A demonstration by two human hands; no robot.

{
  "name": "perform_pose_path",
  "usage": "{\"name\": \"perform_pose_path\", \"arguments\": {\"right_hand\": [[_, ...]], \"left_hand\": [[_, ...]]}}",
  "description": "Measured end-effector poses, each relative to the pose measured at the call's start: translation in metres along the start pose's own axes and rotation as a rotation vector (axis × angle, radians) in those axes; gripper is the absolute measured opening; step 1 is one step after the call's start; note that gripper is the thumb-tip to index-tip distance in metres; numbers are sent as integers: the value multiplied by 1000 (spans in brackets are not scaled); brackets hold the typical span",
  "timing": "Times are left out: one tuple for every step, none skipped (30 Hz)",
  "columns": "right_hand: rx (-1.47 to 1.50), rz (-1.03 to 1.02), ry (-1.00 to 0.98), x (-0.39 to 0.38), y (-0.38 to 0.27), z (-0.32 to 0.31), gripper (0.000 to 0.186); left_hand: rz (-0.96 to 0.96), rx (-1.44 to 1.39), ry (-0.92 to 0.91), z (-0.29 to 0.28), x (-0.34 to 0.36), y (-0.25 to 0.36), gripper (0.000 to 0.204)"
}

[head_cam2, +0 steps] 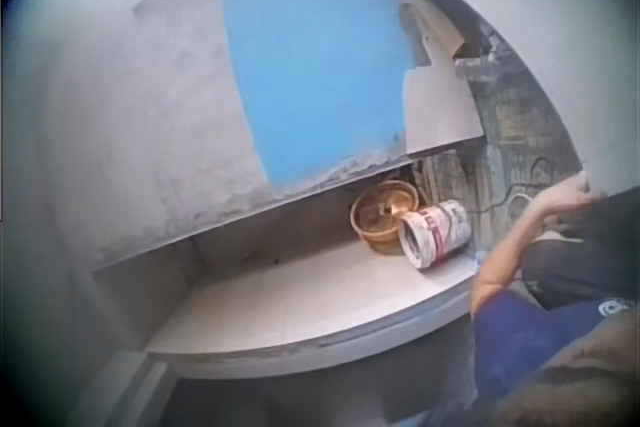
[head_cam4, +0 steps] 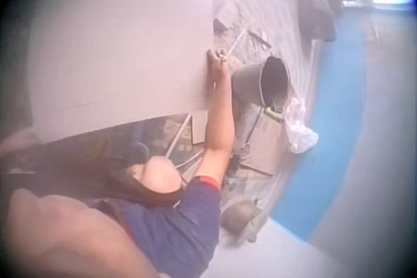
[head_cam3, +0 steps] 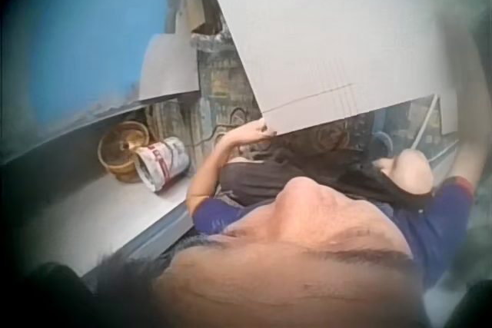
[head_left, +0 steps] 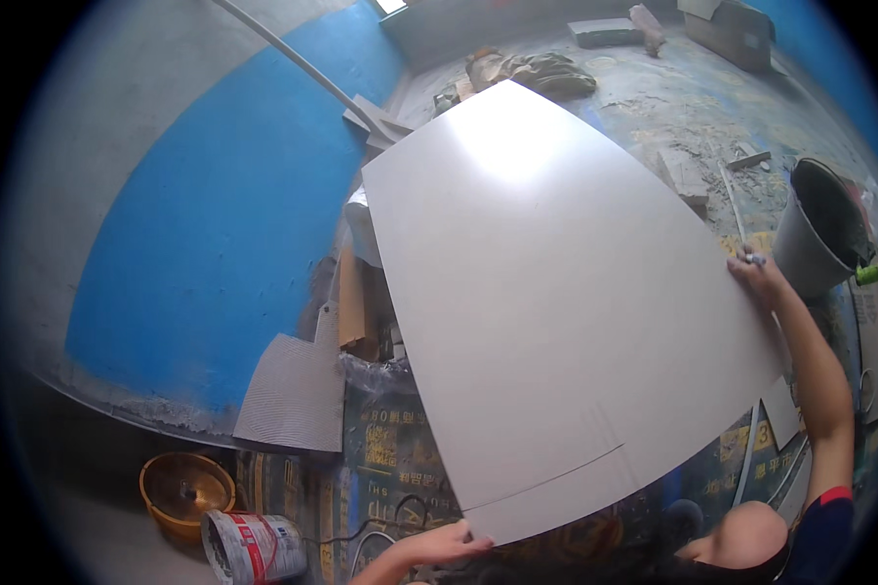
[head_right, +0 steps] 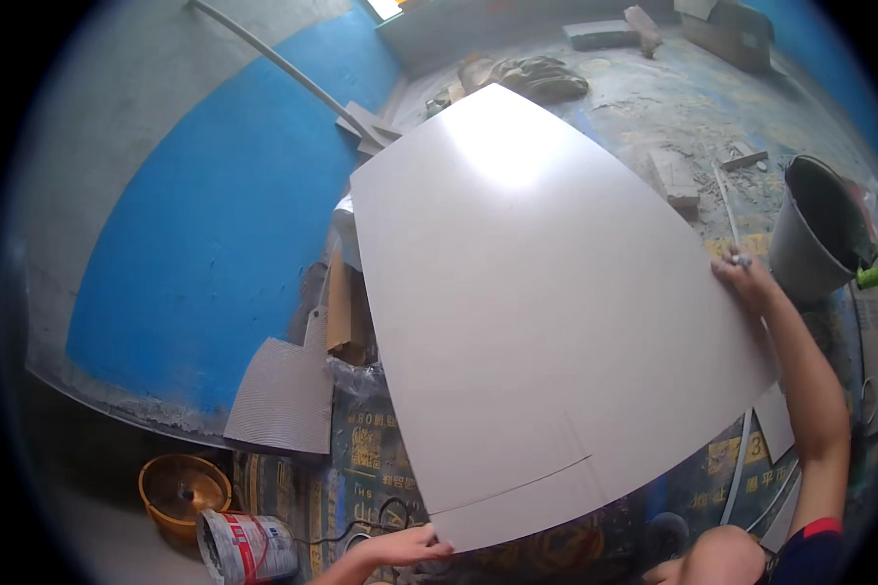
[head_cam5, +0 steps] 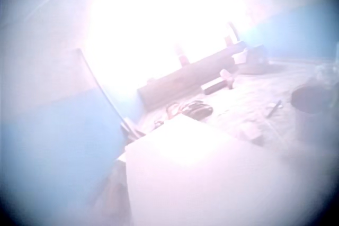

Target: The person marks a line on a white tile using a marker. They then use a circular saw to cut into the tile and an angle grinder to shape the edge of the cut.

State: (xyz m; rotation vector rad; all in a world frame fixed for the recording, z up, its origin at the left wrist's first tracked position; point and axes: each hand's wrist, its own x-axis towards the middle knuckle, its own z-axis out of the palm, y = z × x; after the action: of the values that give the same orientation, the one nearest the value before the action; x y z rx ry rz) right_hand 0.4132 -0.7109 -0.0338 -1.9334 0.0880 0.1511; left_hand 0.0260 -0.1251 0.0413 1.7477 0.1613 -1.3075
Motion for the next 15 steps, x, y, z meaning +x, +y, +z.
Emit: {"name": "perform_pose_path", "arguments": {"right_hand": [[-36, -10, 0, 18, 4, -10, 25], [-153, -33, 50, 37, 7, -19, 33], [-280, -45, 103, 48, 6, -36, 46], [-401, -41, 134, 48, 0, -33, 57], [-531, -30, 156, 47, -13, -18, 69], [-651, -82, 132, 53, -20, -17, 70], [-783, -89, 189, 51, -21, -1, 68], [-801, -79, 194, 55, -28, 4, 69], [-818, -72, 202, 62, -32, 2, 70], [-810, -79, 216, 66, -32, -1, 70], [-806, -80, 221, 69, -29, -5, 69], [-801, -52, 180, 72, -33, -2, 66], [-769, -45, 167, 83, -49, 1, 63], [-768, -89, 224, 96, -48, -3, 59], [-783, -133, 279, 106, -44, -11, 55]], "left_hand": [[33, 83, -74, -1, 4, 20, 89], [53, 117, -104, -2, 11, 31, 92], [76, 148, -148, 0, 18, 40, 96], [74, 175, -204, 4, 20, 43, 99], [63, 197, -253, 5, 25, 38, 100], [52, 179, -272, 11, 33, 40, 102], [29, 164, -275, 17, 34, 50, 105], [14, 168, -269, 19, 32, 61, 108], [-12, 167, -238, 24, 35, 67, 113], [-18, 94, -276, 31, 39, 75, 114], [-32, 13, -321, 39, 43, 84, 114], [-60, -67, -358, 45, 47, 88, 115], [-32, -22, -359, 44, 52, 87, 116], [5, 19, -377, 47, 60, 81, 117], [52, 53, -403, 50, 72, 80, 118]]}}
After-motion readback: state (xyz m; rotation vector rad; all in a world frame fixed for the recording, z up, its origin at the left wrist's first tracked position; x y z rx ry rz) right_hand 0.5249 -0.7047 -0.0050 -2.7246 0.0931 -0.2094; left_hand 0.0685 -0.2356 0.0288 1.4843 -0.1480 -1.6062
